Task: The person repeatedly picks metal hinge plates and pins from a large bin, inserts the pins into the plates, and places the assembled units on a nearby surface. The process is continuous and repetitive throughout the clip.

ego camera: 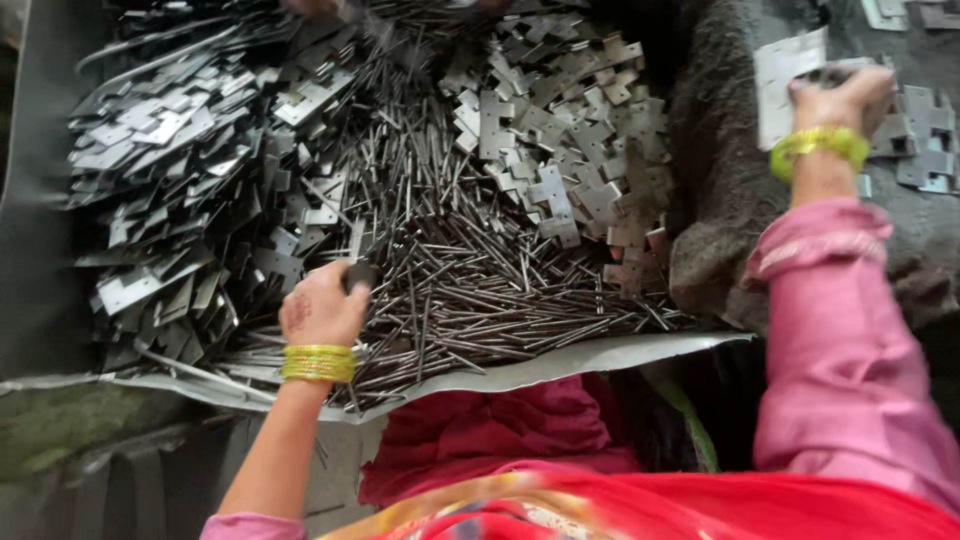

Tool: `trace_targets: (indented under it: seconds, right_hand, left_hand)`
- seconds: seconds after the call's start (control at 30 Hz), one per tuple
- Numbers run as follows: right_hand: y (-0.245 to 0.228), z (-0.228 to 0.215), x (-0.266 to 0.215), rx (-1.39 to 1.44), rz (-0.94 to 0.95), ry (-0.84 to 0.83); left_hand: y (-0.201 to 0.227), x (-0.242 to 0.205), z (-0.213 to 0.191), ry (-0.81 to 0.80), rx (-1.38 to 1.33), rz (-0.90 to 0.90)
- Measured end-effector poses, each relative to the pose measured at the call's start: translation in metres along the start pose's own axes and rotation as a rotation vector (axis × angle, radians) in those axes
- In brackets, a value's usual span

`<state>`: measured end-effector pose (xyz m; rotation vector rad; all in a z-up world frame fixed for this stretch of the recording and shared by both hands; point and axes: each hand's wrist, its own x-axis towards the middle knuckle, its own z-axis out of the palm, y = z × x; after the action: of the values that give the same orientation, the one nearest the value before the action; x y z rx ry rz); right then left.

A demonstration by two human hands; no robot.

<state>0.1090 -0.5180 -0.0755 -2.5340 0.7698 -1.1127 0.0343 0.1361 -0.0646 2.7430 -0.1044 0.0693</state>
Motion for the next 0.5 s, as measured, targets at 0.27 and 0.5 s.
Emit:
trace_targets:
  seconds: [0.27,0.5]
  right_hand:
    - [-0.111,-0.02,-0.123,1.162,0.189,-0.684]
    - [-0.189,-0.078,-0.295,1.732,1.029,-1.099]
  left_hand:
    - [0.116,-0.023,-0.006,0.191,-0.328,0.282]
    - [0.17,-0.112,0.012,0.229,-0.306,0.67]
